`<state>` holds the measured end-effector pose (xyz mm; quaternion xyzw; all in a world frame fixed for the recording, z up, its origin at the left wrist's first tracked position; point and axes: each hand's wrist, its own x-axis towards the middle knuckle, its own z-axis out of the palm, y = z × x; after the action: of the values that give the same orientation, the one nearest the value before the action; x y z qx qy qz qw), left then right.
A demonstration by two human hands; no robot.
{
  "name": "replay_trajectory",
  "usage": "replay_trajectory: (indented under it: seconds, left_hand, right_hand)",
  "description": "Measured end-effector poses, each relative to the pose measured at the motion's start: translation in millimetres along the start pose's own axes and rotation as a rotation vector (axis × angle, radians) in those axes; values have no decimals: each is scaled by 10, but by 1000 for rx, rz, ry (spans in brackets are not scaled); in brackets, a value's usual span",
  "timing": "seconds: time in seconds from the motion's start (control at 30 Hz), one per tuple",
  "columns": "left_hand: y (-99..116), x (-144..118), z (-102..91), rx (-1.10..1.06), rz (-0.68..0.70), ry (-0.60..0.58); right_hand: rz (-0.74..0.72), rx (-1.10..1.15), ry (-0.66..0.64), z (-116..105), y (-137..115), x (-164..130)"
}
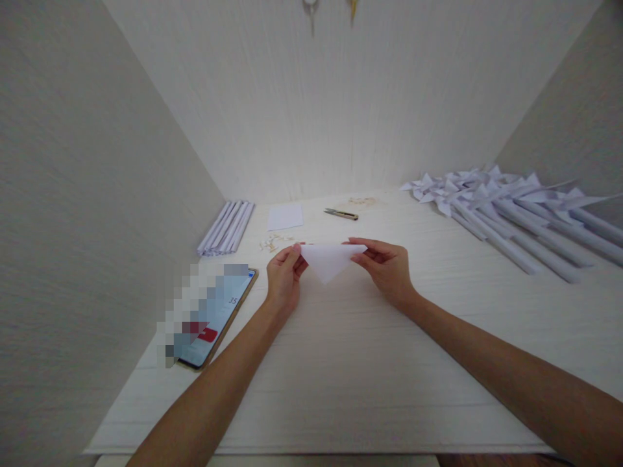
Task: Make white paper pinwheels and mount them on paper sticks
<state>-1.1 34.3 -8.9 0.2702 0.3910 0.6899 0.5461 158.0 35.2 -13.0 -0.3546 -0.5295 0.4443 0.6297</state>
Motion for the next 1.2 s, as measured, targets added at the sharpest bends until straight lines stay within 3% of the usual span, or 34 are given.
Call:
replay_trajectory:
  seconds: [0.23,0.57,1.2]
  left_hand:
    - [-17,3,-9,16,1,-11]
    - [-8,-1,-2,48,-10,-12]
    - [-15,-7,-2,71,-7,-18]
  right_hand:
    - [-26,-62,76,20,-77,-12]
    - [-102,-25,56,7,-41,-38]
    - [-90,-126,134,10,-86,-35]
